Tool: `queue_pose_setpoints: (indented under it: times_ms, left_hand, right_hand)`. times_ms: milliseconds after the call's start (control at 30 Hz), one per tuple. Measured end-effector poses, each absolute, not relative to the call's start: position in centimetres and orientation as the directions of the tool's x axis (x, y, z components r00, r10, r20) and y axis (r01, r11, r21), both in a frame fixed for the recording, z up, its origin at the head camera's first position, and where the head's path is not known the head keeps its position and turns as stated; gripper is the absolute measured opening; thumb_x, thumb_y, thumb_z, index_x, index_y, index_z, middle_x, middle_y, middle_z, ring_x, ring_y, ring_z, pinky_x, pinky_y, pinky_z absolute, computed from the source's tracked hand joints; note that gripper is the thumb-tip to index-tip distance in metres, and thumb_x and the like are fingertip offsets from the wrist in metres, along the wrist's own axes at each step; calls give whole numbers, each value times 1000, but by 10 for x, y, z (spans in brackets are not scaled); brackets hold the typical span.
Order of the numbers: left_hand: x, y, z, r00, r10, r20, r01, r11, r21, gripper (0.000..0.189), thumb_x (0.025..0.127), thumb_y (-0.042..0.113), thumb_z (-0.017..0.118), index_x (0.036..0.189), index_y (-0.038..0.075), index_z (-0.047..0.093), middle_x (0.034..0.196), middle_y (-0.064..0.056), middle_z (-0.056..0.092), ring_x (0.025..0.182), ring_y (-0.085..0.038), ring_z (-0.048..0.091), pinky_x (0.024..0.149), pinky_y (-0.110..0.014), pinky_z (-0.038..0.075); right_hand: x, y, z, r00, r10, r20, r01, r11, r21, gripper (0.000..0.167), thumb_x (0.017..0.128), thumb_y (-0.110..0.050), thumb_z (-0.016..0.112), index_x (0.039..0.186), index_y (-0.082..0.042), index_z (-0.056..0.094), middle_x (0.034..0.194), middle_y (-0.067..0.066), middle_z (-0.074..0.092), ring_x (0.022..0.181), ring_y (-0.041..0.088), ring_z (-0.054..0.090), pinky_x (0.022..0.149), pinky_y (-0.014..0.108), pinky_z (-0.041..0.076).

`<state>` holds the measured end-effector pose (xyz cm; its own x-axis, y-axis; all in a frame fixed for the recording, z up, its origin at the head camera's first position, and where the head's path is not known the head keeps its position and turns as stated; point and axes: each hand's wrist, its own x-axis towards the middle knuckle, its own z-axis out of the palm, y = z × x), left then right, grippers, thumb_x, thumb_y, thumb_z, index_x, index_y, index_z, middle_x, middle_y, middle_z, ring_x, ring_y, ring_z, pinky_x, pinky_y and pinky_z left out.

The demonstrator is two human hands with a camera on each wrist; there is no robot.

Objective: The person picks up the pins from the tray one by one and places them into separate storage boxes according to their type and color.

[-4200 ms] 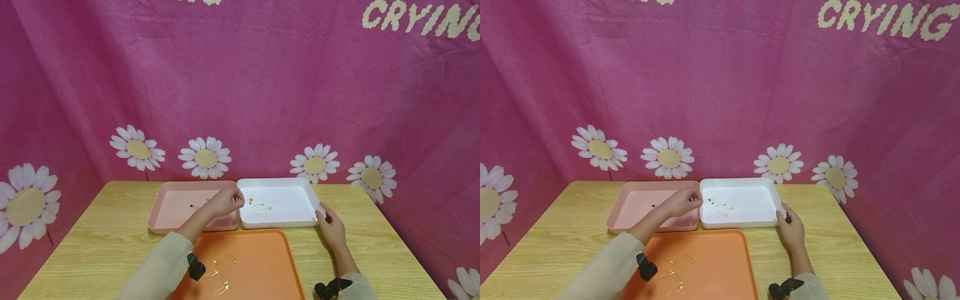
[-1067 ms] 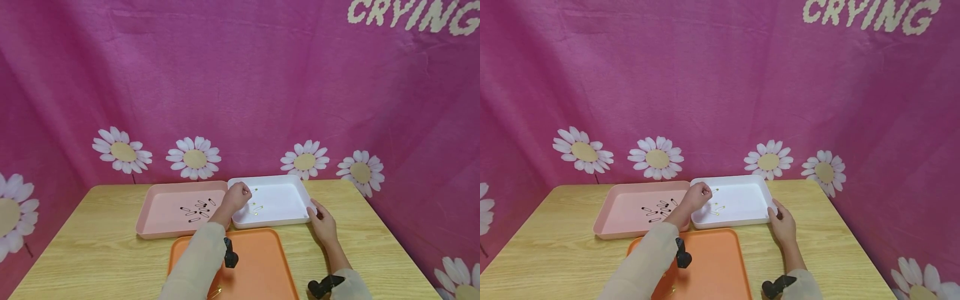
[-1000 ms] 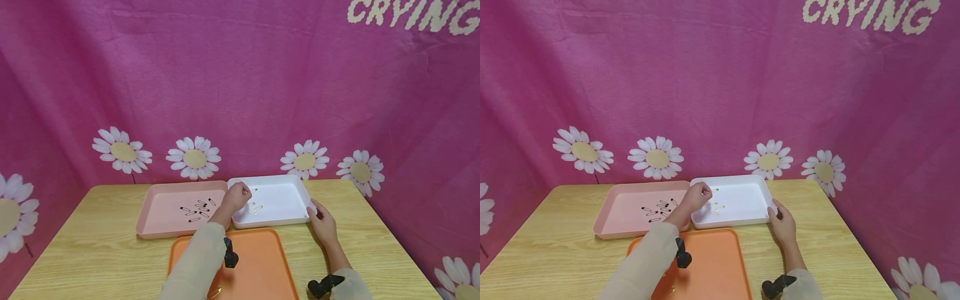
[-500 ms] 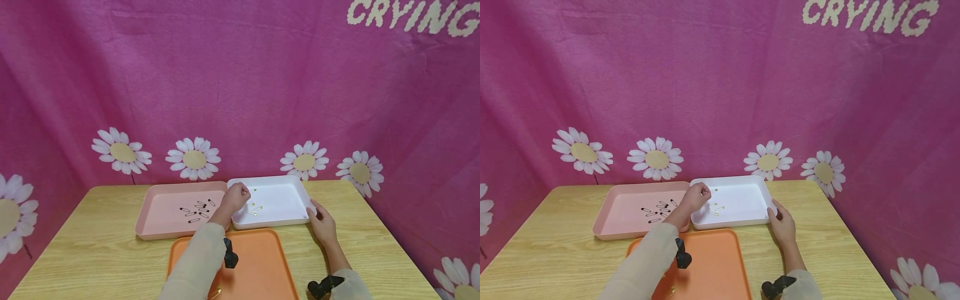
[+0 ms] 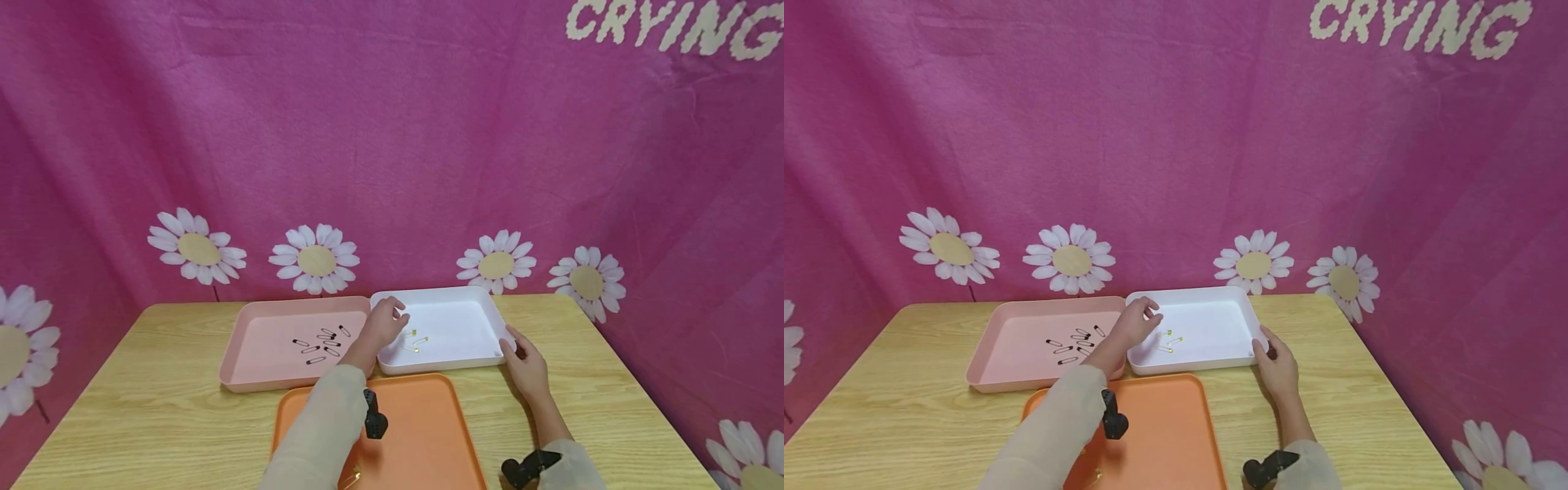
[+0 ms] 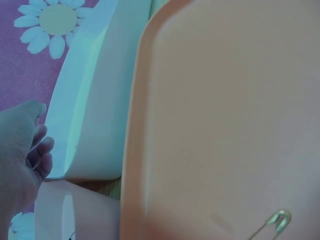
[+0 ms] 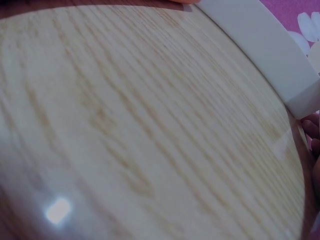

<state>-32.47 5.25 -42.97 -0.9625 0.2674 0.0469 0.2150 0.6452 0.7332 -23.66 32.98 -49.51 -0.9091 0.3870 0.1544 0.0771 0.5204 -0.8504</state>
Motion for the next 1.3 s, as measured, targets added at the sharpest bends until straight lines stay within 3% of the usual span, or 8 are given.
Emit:
queue_pose_setpoints:
  times_ms: [433,700,1067,1300]
  left_hand:
    - [-320,33,-412,-939,331,97,295,626,722,28,91,22,60,110,2,60,97,-10,60,85,-22,55,80,-35,47]
    - [-316,18,-408,-934,353,63,292,648,703,25,89,26,62,106,8,60,92,-7,60,81,-18,54,74,-29,46]
    - [-307,-2,-399,-891,449,63,370,639,674,30,87,23,66,105,0,62,90,-8,60,80,-17,53,74,-28,48]
    - [-296,-23,-401,-862,491,126,440,603,666,22,86,18,67,97,1,59,88,-7,60,81,-18,56,76,-29,48]
  right_hand:
    - [-237,332,-495,-918,370,144,73,514,-854,54,93,-43,51,140,-16,44,144,16,42,131,27,38,108,44,30]
    - [-237,331,-496,-912,381,150,78,521,-850,53,93,-42,51,139,-15,46,140,17,46,126,27,42,105,42,32]
    - [-237,330,-494,-917,373,144,76,516,-853,54,94,-42,51,140,-15,44,144,16,41,132,28,38,109,44,30]
    - [-236,329,-496,-914,381,137,84,511,-856,54,94,-42,51,140,-14,44,144,17,42,130,28,39,107,44,31]
